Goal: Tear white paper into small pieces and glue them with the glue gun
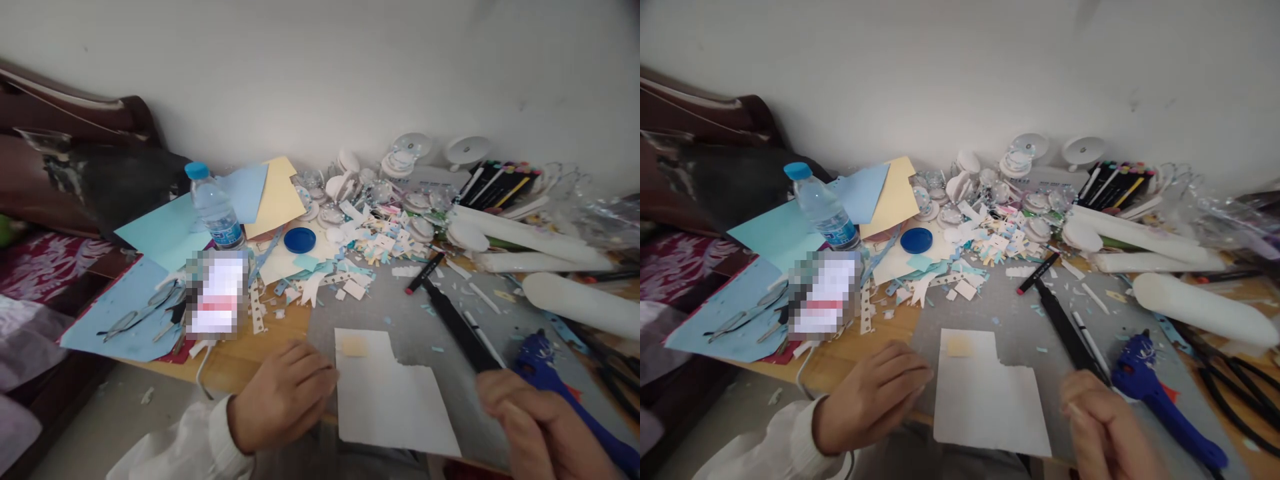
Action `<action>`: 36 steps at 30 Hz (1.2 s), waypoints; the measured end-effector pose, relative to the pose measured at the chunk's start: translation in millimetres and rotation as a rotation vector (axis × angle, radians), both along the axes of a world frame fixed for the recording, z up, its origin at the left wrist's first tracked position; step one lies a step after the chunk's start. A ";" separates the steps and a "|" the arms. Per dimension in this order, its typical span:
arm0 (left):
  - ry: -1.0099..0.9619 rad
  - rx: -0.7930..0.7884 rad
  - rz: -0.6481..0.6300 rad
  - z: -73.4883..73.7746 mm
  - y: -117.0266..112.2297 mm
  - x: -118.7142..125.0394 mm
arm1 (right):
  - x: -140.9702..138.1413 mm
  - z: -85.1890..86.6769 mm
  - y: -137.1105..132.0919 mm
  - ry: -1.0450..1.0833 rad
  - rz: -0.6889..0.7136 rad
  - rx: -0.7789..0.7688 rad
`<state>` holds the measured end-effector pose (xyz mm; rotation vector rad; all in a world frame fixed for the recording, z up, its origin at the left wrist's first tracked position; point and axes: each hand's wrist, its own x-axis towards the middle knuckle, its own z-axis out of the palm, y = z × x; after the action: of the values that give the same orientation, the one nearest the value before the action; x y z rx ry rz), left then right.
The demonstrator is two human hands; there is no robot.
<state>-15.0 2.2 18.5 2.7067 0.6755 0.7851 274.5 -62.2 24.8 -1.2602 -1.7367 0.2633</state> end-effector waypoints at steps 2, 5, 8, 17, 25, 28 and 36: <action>-0.003 0.009 0.006 2.3 1.4 1.6 | 7.9 1.2 10.2 -0.097 -0.003 -0.032; 0.019 0.013 -0.001 2.6 2.6 4.7 | 7.8 -0.2 33.3 -0.200 0.029 -0.069; 0.038 0.016 -0.006 -0.8 3.7 10.8 | -0.7 -6.3 58.0 -0.275 0.143 -0.191; 0.195 -0.034 0.066 -20.7 5.1 43.9 | -14.0 -41.4 86.1 -0.398 0.314 -0.417; 0.265 -0.020 0.069 -23.5 12.4 46.2 | -14.3 -47.5 86.2 -0.375 0.307 -0.437; 0.265 -0.018 0.072 -21.9 14.2 45.2 | -14.9 -47.0 85.7 -0.346 0.298 -0.456; 0.281 -0.035 0.071 -26.4 20.5 42.8 | -18.5 -42.2 85.5 -0.278 0.303 -0.386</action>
<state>27.9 22.7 -7.8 2.8011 0.8407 0.4049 256.0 23.4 -17.5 -1.3470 -2.1937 0.6513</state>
